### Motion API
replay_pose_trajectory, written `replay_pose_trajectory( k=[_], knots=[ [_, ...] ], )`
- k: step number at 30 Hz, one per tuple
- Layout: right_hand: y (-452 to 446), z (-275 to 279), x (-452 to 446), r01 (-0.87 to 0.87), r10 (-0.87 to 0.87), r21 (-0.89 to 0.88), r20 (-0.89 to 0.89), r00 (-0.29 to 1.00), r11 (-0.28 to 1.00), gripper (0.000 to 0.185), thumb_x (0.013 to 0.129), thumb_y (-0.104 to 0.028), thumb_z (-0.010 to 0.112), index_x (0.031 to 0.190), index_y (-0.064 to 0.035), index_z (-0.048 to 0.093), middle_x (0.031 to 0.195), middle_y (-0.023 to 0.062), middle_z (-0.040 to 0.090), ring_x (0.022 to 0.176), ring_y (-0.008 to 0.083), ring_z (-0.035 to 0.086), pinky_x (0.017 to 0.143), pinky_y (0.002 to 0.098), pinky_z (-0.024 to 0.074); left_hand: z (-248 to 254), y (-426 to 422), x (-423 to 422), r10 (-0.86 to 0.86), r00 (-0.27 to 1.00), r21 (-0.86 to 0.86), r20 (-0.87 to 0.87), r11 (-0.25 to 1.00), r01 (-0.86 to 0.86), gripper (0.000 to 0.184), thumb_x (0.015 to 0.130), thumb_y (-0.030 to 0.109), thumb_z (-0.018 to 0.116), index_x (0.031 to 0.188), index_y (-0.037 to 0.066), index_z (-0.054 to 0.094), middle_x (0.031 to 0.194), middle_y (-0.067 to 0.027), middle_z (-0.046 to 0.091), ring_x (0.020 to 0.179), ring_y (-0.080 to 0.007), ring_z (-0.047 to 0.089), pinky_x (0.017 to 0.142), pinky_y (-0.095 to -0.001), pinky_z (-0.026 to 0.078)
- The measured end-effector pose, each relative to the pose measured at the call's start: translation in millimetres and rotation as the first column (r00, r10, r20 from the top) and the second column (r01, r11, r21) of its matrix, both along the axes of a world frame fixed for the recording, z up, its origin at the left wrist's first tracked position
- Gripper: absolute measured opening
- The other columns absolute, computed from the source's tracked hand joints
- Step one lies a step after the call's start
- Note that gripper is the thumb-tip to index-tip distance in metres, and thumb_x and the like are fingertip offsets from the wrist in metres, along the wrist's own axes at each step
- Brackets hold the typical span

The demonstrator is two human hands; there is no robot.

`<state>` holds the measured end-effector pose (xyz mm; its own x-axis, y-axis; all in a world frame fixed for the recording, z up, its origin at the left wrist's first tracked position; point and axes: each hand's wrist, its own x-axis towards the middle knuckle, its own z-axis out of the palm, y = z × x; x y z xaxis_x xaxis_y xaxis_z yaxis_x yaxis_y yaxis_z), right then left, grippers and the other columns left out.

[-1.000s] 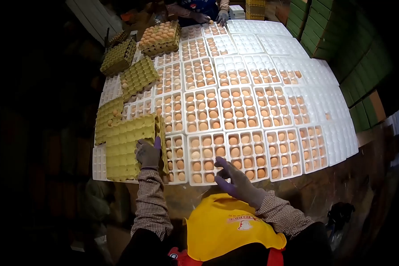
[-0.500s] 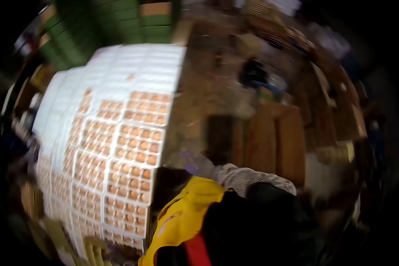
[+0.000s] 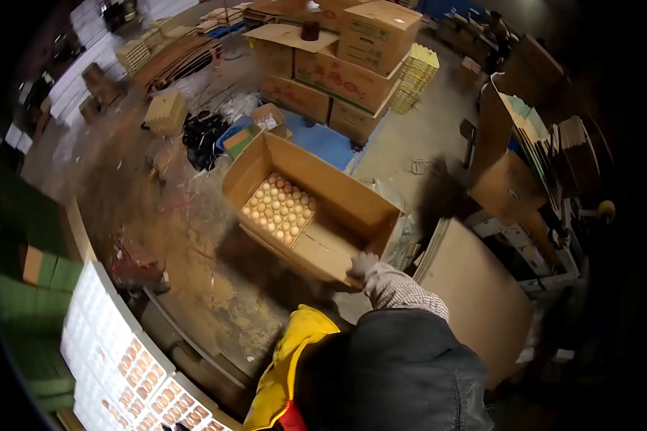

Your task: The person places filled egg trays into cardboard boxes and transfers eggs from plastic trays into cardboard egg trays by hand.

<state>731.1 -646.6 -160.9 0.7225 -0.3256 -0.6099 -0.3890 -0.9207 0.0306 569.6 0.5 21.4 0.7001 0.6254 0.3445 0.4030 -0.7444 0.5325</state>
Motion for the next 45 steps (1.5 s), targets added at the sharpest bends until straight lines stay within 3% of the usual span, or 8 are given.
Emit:
replay_pose_trajectory(
  k=[3,6,7,8,9,16,27,45],
  knots=[
    [0,12,-3,-0.146,0.152,0.062,-0.089,0.984,0.987,0.072,0.082,-0.065,0.068,0.137,-0.0189,0.062,0.135,0.0158,0.062,0.123,0.0401,0.060,0.098,0.0499,0.0504,6,-154,212,-0.509,0.854,-0.598,0.106,0.654,0.463,0.052,0.101,0.014,0.057,0.149,-0.002,0.045,0.107,-0.0068,0.059,0.095,-0.0150,0.055,0.083,-0.0304,0.048],
    [-15,7,33,0.030,0.018,0.270,-0.174,0.985,0.962,0.077,0.084,-0.068,0.065,0.140,-0.0170,0.060,0.139,0.0172,0.061,0.129,0.0414,0.057,0.106,0.0507,0.0469,9,-337,320,-0.796,0.553,-0.764,0.246,0.192,0.616,0.044,0.104,0.015,0.054,0.144,-0.004,0.047,0.122,-0.0073,0.055,0.111,-0.0188,0.051,0.097,-0.0333,0.044],
    [-27,4,62,0.131,-0.064,0.346,-0.198,0.978,0.929,0.077,0.085,-0.068,0.063,0.142,-0.0158,0.059,0.140,0.0181,0.060,0.131,0.0420,0.056,0.109,0.0508,0.0452,12,-401,352,-0.842,0.454,-0.791,0.293,0.053,0.610,0.042,0.105,0.018,0.054,0.141,-0.004,0.048,0.130,-0.0092,0.054,0.120,-0.0227,0.050,0.105,-0.0370,0.042],
    [-37,-20,89,0.120,-0.052,0.405,-0.176,0.983,0.906,0.080,0.088,-0.065,0.061,0.145,-0.0087,0.056,0.143,0.0216,0.059,0.134,0.0421,0.054,0.115,0.0481,0.0412,-65,-431,363,-0.603,0.783,-0.988,0.153,-0.089,0.124,0.043,0.106,0.015,0.050,0.146,0.000,0.048,0.145,-0.0110,0.054,0.134,-0.0198,0.049,0.112,-0.0304,0.038],
    [-44,-41,111,0.115,-0.114,0.470,-0.031,0.993,0.875,0.079,0.090,-0.064,0.059,0.144,-0.0058,0.056,0.144,0.0228,0.058,0.134,0.0417,0.054,0.114,0.0467,0.0417,-106,-462,379,-0.595,0.801,-0.993,0.069,-0.118,-0.002,0.043,0.106,0.015,0.050,0.146,0.000,0.049,0.144,-0.0110,0.054,0.133,-0.0199,0.050,0.112,-0.0305,0.039],
    [-39,-95,229,0.242,-0.646,0.712,0.371,0.667,0.659,0.059,0.100,-0.049,0.057,0.137,-0.0030,0.059,0.139,0.0234,0.061,0.130,0.0388,0.057,0.112,0.0423,0.0438,-197,-540,501,-0.786,0.618,-0.998,0.002,0.037,0.050,0.040,0.107,0.018,0.048,0.143,0.001,0.050,0.141,-0.0106,0.055,0.129,-0.0201,0.051,0.109,-0.0311,0.040],
    [-34,-199,404,0.392,-0.624,0.660,0.151,0.767,0.641,0.058,0.104,-0.049,0.050,0.136,-0.0025,0.060,0.136,0.0223,0.063,0.127,0.0345,0.060,0.109,0.0399,0.0451,-322,-450,654,-0.704,0.690,-0.952,-0.168,0.297,0.071,0.038,0.107,0.022,0.045,0.139,0.003,0.052,0.136,-0.0099,0.057,0.123,-0.0204,0.052,0.105,-0.0321,0.042],
    [-21,-231,453,0.580,-0.704,0.556,0.012,0.710,0.595,0.058,0.104,-0.048,0.049,0.139,-0.0032,0.059,0.138,0.0216,0.063,0.128,0.0323,0.059,0.109,0.0388,0.0445,-401,-414,661,-0.622,0.764,-0.941,-0.171,0.332,0.059,0.037,0.109,0.029,0.040,0.132,0.005,0.056,0.127,-0.0089,0.060,0.113,-0.0209,0.055,0.098,-0.0338,0.046]
  ],
)
